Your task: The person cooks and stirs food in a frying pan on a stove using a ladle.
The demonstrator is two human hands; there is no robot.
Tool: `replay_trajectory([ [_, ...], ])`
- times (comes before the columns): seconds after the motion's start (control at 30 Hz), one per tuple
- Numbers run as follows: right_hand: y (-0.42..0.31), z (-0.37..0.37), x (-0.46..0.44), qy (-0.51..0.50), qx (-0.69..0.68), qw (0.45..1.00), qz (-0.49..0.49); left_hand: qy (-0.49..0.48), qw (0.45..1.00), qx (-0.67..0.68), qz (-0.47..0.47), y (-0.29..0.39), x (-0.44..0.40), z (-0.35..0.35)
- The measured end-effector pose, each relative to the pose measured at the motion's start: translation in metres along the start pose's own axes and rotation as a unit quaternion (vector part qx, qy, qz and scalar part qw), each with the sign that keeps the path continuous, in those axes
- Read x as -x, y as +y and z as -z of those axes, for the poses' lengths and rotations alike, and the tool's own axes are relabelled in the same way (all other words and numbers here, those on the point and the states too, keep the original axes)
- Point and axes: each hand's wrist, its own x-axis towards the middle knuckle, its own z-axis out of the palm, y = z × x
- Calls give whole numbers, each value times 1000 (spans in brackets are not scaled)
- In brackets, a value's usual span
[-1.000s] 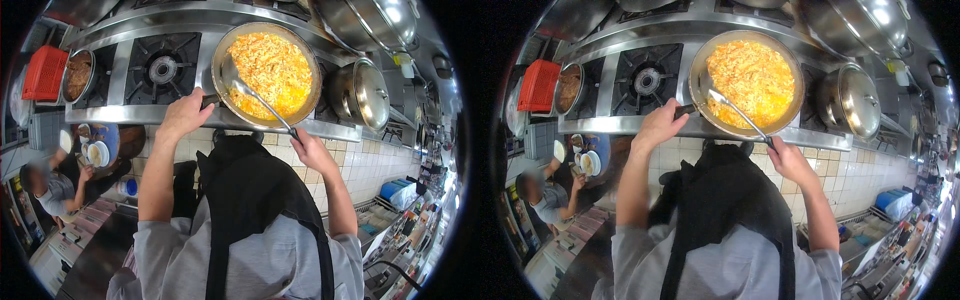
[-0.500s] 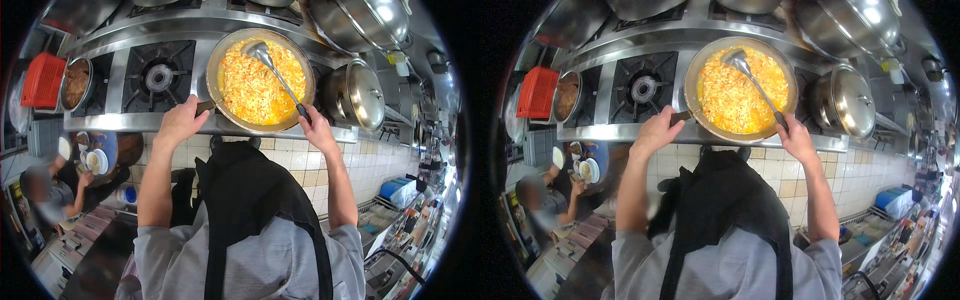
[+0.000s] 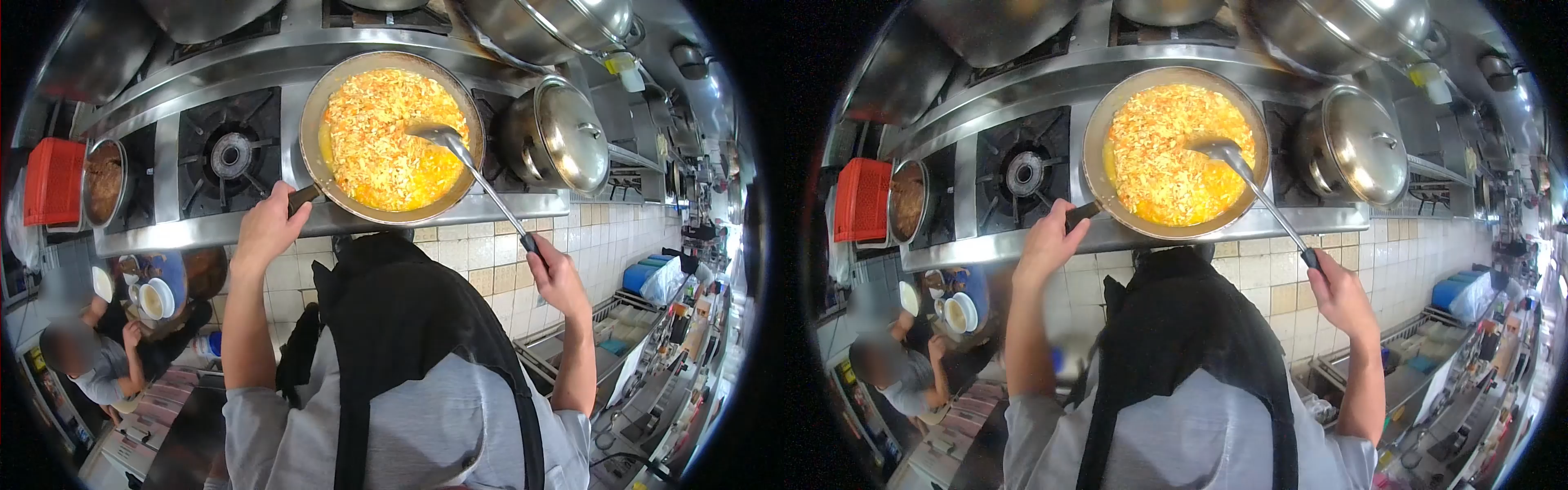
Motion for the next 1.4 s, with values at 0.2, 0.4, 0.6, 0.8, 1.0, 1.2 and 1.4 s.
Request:
replay_trajectory([
  [0.2, 12, -38, -34, -3, -2, 999, 50, -5, 1000, -23, -7, 2, -1, 4],
  [0.4, -15, -57, -59, -25, 12, 997, 69, -7, 1000, -20, -1, 2, 1, 2],
  [0.6, 7, -53, -58, -40, 4, 998, 56, -11, 999, -40, -2, 1, -1, 3],
  [0.8, -15, -65, -84, -51, 54, 993, 94, -6, 999, -34, -9, -1, 0, 1],
  [1.0, -9, -26, -59, -78, 62, 992, 74, -2, 1000, -27, -15, 0, -1, 2],
  [1.2, -39, -38, -97, -26, 115, 986, 122, 4, 999, -46, -20, -6, -1, -2],
  [1.4, -54, 37, -42, -38, 80, 995, 53, 12, 999, -37, -24, -12, -4, -6],
])
